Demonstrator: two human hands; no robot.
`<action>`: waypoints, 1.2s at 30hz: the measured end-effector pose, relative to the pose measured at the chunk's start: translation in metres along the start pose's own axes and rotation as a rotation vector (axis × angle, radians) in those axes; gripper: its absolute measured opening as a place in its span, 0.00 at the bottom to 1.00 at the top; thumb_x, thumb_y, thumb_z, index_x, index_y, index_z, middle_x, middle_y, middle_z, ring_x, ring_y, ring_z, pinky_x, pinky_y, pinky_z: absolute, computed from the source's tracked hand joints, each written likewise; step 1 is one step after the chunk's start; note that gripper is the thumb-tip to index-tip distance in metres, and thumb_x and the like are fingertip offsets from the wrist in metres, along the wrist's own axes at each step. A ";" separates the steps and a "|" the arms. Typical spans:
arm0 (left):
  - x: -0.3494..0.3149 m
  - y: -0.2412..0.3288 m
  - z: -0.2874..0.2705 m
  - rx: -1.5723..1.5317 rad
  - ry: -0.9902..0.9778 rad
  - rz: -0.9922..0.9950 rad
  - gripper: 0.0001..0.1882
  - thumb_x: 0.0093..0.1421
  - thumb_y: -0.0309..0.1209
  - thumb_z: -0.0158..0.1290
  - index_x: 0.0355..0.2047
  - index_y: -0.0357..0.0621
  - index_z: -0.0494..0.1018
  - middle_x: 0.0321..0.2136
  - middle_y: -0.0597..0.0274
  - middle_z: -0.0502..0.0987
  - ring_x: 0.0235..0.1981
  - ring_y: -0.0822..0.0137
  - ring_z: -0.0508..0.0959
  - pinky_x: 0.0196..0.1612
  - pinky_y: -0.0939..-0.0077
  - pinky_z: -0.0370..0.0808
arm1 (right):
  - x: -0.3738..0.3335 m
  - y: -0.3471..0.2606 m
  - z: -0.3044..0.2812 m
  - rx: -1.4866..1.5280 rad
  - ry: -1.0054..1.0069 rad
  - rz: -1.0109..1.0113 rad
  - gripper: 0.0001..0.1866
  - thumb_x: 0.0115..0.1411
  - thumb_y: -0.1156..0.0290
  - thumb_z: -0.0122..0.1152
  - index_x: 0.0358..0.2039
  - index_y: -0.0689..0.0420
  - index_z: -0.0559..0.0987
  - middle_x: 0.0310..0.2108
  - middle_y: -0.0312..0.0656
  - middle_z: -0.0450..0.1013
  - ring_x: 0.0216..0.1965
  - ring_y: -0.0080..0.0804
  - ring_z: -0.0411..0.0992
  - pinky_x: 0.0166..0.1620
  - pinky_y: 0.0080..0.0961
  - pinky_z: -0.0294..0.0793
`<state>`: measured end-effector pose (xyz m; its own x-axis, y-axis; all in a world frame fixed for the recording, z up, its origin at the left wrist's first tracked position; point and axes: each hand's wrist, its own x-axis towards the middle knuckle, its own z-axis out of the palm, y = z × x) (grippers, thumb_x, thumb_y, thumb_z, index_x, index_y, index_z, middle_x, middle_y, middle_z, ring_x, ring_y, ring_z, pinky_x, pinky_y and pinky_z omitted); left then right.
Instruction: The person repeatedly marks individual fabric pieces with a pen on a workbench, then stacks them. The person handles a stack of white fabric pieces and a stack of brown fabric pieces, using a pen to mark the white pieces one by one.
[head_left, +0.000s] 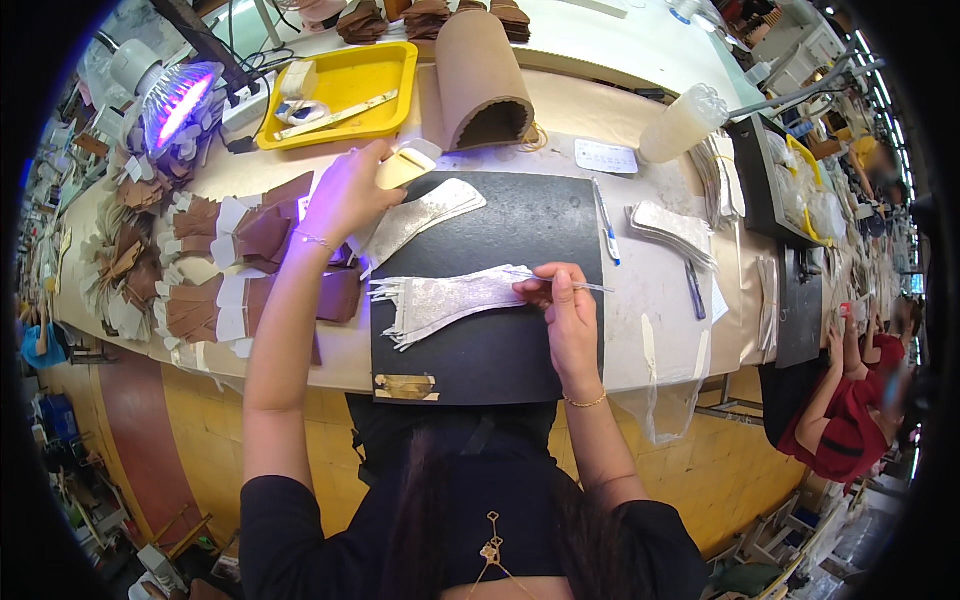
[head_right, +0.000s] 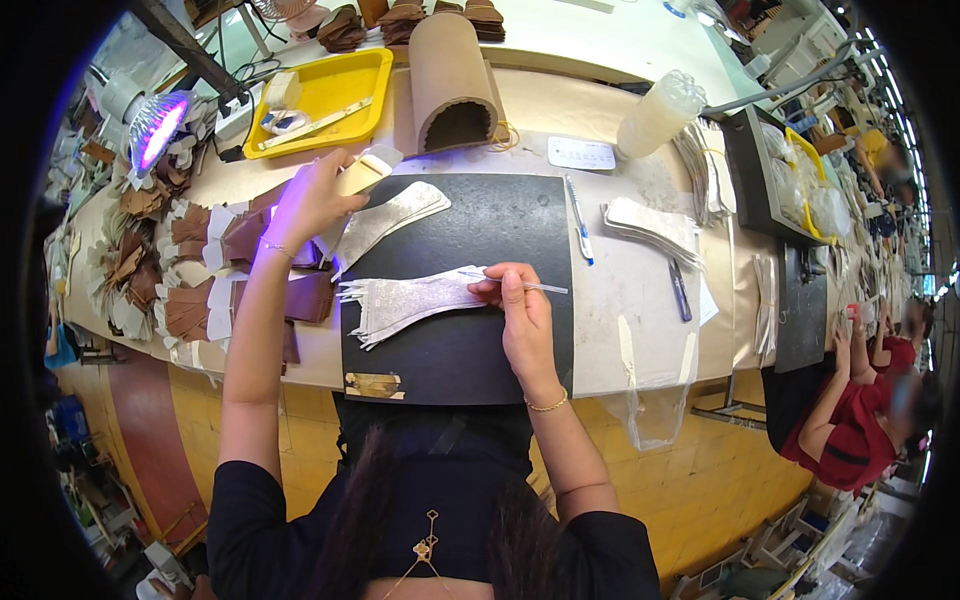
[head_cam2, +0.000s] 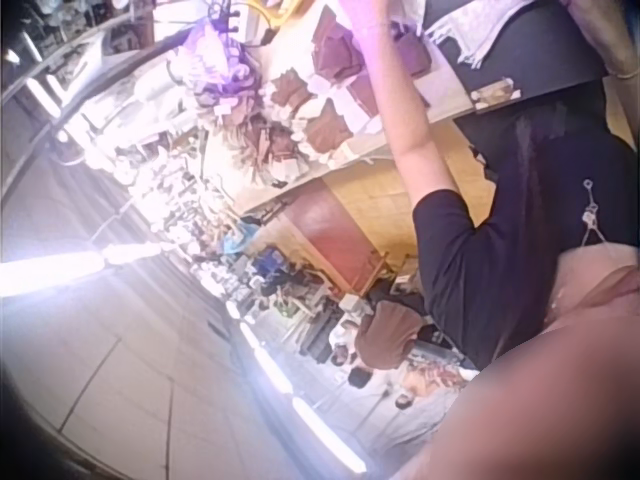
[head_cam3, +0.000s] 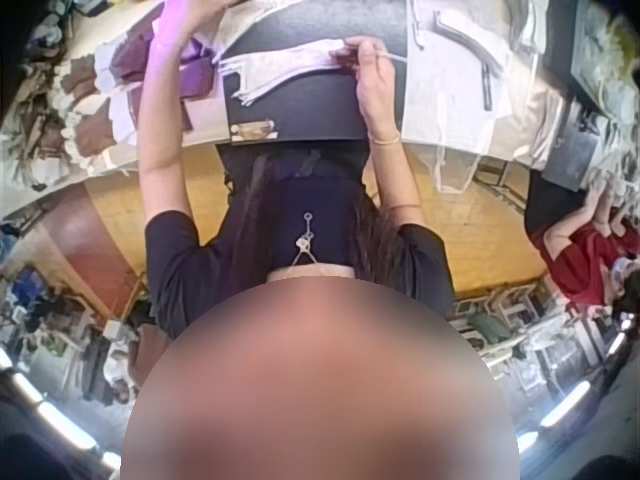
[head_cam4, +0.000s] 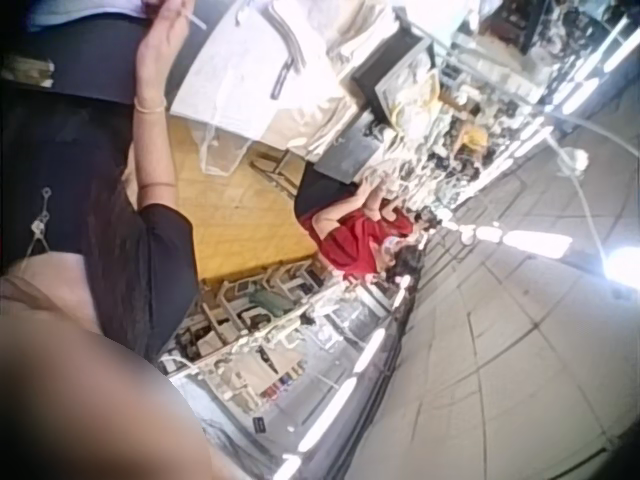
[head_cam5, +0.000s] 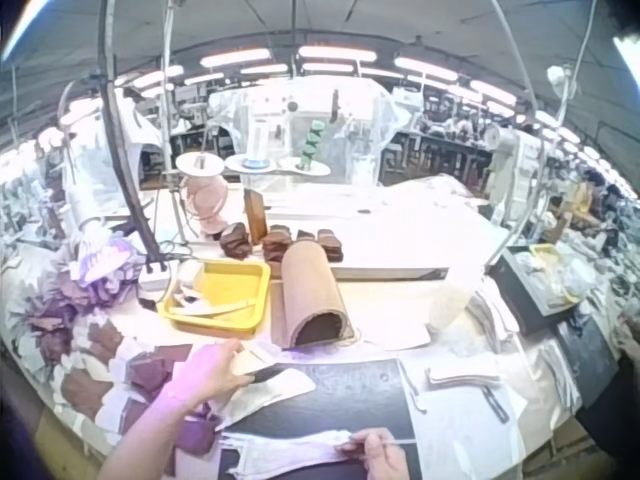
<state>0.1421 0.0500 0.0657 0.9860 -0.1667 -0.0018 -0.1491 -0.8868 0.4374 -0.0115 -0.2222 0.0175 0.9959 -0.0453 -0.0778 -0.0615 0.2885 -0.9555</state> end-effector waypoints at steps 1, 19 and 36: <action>0.000 0.003 -0.004 -0.002 -0.064 0.031 0.26 0.50 0.37 0.67 0.47 0.39 0.75 0.41 0.41 0.80 0.44 0.44 0.80 0.48 0.58 0.76 | 0.000 0.000 0.000 0.001 0.000 0.003 0.19 0.77 0.57 0.42 0.47 0.60 0.74 0.37 0.41 0.77 0.43 0.28 0.78 0.51 0.26 0.77; -0.023 0.008 0.036 0.150 -0.135 0.063 0.26 0.52 0.44 0.68 0.46 0.41 0.75 0.44 0.45 0.76 0.48 0.47 0.78 0.51 0.57 0.76 | 0.004 -0.005 -0.009 -0.122 0.047 -0.084 0.18 0.78 0.58 0.41 0.45 0.60 0.73 0.37 0.44 0.79 0.43 0.32 0.79 0.53 0.30 0.76; -0.011 0.032 0.036 -0.017 -0.132 0.228 0.32 0.56 0.37 0.63 0.60 0.41 0.69 0.50 0.45 0.71 0.51 0.44 0.76 0.55 0.58 0.74 | -0.001 -0.009 -0.014 -0.285 0.063 -0.170 0.19 0.77 0.59 0.42 0.45 0.62 0.74 0.39 0.47 0.80 0.44 0.32 0.80 0.54 0.29 0.76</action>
<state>0.1236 0.0079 0.0476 0.9087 -0.4170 -0.0179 -0.3639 -0.8125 0.4554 -0.0131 -0.2385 0.0223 0.9880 -0.1316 0.0810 0.0808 -0.0066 -0.9967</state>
